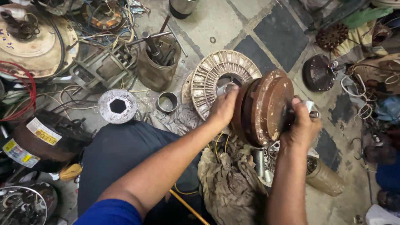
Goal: The person sits on the floor and uses a screwdriver to manipulate a yellow wire on a copper motor rotor. They then pick up a metal plate, wipe it with a cloth, and place it onto the rotor assembly, adjusting the components by hand.
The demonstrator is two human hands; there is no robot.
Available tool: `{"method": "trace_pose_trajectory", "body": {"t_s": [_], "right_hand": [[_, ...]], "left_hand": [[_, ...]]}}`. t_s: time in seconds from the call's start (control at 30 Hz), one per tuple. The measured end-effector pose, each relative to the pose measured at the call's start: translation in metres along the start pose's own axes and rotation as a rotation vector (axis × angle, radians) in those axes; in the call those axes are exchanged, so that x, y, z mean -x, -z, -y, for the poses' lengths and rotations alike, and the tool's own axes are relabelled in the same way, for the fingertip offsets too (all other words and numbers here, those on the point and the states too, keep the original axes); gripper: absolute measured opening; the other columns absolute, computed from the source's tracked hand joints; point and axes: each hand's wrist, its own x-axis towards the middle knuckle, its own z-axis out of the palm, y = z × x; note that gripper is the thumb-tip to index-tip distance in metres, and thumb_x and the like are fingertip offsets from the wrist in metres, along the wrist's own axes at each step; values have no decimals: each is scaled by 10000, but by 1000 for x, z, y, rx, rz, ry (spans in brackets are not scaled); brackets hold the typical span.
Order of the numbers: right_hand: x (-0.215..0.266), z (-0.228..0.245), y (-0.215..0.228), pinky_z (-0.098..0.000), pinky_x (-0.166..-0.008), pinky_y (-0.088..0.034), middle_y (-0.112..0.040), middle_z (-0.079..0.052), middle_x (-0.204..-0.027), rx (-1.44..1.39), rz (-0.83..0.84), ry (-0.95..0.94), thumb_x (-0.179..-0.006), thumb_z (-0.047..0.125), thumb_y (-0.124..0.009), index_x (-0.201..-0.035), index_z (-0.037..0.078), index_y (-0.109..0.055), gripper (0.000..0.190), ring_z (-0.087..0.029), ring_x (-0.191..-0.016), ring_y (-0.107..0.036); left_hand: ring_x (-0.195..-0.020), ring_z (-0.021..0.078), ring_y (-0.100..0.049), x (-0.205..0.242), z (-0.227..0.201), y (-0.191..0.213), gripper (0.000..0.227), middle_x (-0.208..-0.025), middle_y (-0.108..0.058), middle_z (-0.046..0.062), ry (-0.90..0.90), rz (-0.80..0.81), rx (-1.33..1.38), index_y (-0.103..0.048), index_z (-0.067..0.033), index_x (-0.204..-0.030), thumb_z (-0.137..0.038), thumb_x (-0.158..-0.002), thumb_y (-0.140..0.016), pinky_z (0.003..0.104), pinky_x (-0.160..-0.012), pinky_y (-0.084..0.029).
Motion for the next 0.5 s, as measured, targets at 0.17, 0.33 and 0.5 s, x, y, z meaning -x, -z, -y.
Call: {"method": "trace_pose_trajectory", "body": {"t_s": [0.17, 0.33, 0.5], "right_hand": [[3, -15, 13, -340, -792, -607, -718, -91, -920, -272, -54, -236, -836, 159, -766, -987, 15, -673, 229, -207, -812, -711], [13, -12, 18, -339, -765, -598, -711, -88, -932, -44, -110, -9, -833, 79, -788, -1003, -2, -684, 215, -194, -795, -697], [12, -8, 19, -344, -728, -620, -721, -121, -905, -112, -142, -47, -832, 61, -774, -954, -47, -678, 188, -207, -754, -716]], "left_hand": [[-899, 374, -725, 17, -31, 6, 694, -886, -752, 214, -74, 51, -268, -782, -72, -975, -662, -944, -417, 446, -802, -530], [-760, 398, -745, 27, -37, 1, 642, -752, -717, 234, -184, 18, -391, -757, -31, -825, -605, -956, -500, 472, -713, -554], [-717, 439, -703, 35, -60, 11, 608, -718, -688, 253, -242, -12, -506, -701, 10, -859, -561, -966, -524, 509, -658, -535]]}}
